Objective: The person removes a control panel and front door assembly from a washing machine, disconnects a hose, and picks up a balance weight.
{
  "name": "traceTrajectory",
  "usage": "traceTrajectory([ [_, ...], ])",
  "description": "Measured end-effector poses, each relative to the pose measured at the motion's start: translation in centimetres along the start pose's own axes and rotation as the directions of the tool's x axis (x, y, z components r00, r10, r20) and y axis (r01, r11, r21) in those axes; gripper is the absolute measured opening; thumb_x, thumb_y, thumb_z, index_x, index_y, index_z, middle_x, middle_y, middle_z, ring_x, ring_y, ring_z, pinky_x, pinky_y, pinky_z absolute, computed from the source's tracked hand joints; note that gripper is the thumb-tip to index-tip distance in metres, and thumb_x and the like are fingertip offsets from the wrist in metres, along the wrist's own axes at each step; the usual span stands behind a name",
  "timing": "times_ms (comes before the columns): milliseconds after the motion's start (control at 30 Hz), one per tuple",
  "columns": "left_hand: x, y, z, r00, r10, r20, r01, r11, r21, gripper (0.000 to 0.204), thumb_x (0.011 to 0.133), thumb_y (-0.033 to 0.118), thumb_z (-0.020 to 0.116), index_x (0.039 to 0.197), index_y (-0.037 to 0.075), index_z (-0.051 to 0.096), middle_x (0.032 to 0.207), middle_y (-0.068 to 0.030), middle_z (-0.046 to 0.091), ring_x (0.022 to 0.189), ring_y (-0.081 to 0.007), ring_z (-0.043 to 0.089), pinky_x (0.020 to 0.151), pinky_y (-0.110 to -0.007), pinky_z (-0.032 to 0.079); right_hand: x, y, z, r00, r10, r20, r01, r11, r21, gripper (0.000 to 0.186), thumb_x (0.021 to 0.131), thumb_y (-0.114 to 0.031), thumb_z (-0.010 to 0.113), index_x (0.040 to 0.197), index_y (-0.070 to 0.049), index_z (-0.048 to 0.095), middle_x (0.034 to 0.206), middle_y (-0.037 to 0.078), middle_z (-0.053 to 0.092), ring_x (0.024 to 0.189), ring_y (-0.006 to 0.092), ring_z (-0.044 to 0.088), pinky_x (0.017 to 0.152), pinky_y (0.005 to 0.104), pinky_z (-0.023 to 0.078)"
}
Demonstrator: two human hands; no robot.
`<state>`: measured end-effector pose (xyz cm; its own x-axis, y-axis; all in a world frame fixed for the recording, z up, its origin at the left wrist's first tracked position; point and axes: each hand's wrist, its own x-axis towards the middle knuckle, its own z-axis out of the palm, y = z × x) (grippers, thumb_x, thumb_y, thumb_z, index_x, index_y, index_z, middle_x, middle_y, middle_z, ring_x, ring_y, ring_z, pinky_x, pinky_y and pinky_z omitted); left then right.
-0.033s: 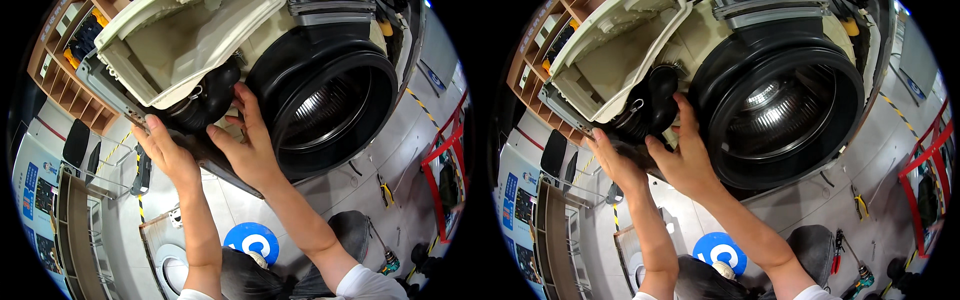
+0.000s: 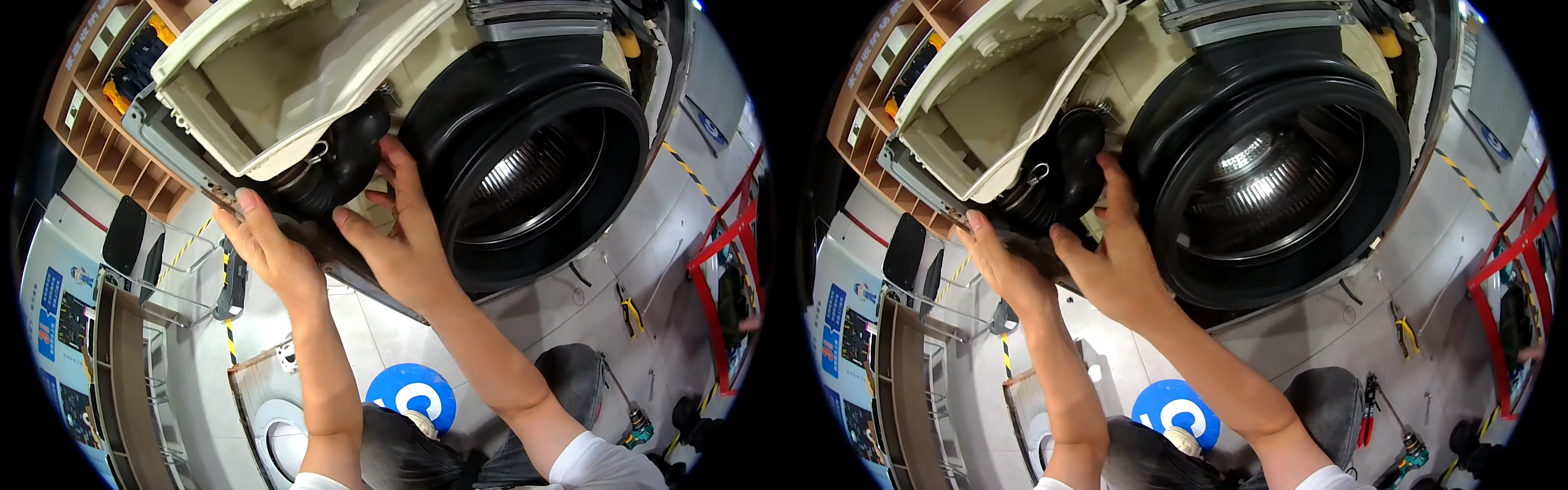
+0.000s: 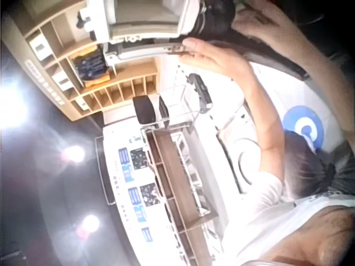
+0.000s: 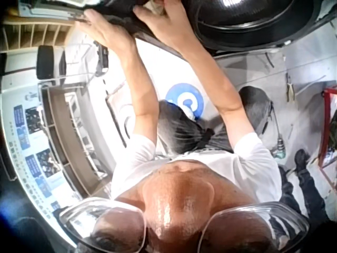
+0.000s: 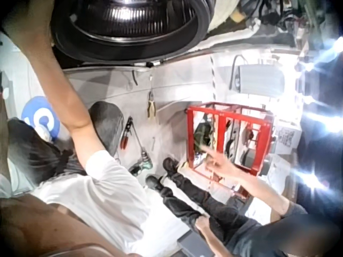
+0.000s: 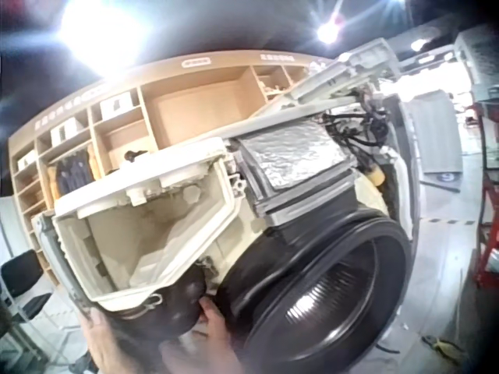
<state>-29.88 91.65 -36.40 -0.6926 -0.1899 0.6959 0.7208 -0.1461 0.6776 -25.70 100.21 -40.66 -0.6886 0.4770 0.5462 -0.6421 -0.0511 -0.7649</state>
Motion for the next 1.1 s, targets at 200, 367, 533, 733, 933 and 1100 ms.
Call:
traceTrajectory([
  [200, 0.0, 0.0, 0.0, 0.998, -0.022, -0.066, 0.021, 1.0, -0.006, 0.04, 0.098, 0.032, 0.042, 0.123, 0.0, 0.038, 0.105, -0.0073, 0.054, 0.091, -0.0105, 0.049, 0.081, -0.022, 0.039, -0.1, 0.2, 0.3, 0.999, 0.034, 0.031, -0.034, 0.999, 0.022, 0.075, 0.08, -0.009, 0.064, 0.14, 0.0, 0.021, 0.132, 0.017, 0.037, 0.123, 0.0227, 0.038, 0.1, 0.0339, 0.032],
  [367, 0.2, -0.8, -0.2, 0.999, 0.03, 0.019, -0.031, 0.997, 0.077, 0.058, 0.097, 0.037, 0.045, 0.133, -0.007, 0.032, 0.122, -0.0126, 0.047, 0.108, -0.0167, 0.044, 0.096, -0.027, 0.032, 0.1, 0.1, -0.4, 1.0, 0.02, 0.014, -0.02, 1.0, 0.009, 0.077, 0.08, -0.012, 0.063, 0.14, 0.003, 0.017, 0.14, 0.025, 0.03, 0.128, 0.0325, 0.035, 0.103, 0.0351, 0.033],
  [533, 0.9, -1.2, -1.0, 0.996, -0.038, -0.086, 0.05, 0.989, 0.137, 0.083, 0.09, 0.047, 0.052, 0.138, -0.012, 0.021, 0.141, -0.0236, 0.031, 0.127, -0.0286, 0.035, 0.107, -0.035, 0.025, -0.3, 0.6, 0.5, 0.998, -0.059, 0.013, 0.059, 0.998, -0.023, 0.082, 0.08, -0.013, 0.06, 0.141, 0.008, 0.009, 0.143, 0.032, 0.02, 0.135, 0.0392, 0.022, 0.111, 0.0366, 0.019],
  [733, 0.5, -0.5, -0.2, 0.981, 0.076, -0.18, -0.011, 0.941, 0.339, 0.064, 0.091, 0.039, 0.052, 0.136, -0.004, 0.034, 0.131, -0.0199, 0.043, 0.114, -0.0252, 0.047, 0.099, -0.036, 0.036, -2.3, -1.6, 1.2, 0.983, -0.182, -0.016, 0.173, 0.957, -0.231, 0.076, 0.081, -0.012, 0.05, 0.136, 0.018, 0.007, 0.139, 0.042, 0.011, 0.134, 0.0497, 0.014, 0.112, 0.0451, 0.013],
  [933, 0.4, 0.1, 0.1, 0.986, 0.092, -0.137, -0.047, 0.952, 0.304, 0.063, 0.091, 0.036, 0.055, 0.135, -0.004, 0.034, 0.129, -0.0208, 0.043, 0.111, -0.0257, 0.049, 0.094, -0.036, 0.041, -3.0, -7.6, 0.7, 0.954, -0.266, -0.138, 0.266, 0.964, -0.014, 0.018, 0.086, -0.007, 0.053, 0.091, 0.01, 0.053, 0.082, 0.021, 0.052, 0.073, 0.0322, 0.053, 0.066, 0.0399, 0.045],
  [1100, 0.1, -0.1, 0.2, 0.99, 0.088, -0.112, -0.049, 0.948, 0.314, 0.062, 0.09, 0.034, 0.056, 0.134, -0.005, 0.033, 0.127, -0.0216, 0.042, 0.108, -0.026, 0.05, 0.09, -0.036, 0.046, -3.1, -8.5, -2.6, 0.954, -0.279, -0.112, 0.261, 0.953, -0.154, 0.011, 0.08, -0.004, 0.055, 0.087, 0.006, 0.053, 0.074, 0.015, 0.053, 0.066, 0.0305, 0.055, 0.061, 0.0379, 0.046],
])
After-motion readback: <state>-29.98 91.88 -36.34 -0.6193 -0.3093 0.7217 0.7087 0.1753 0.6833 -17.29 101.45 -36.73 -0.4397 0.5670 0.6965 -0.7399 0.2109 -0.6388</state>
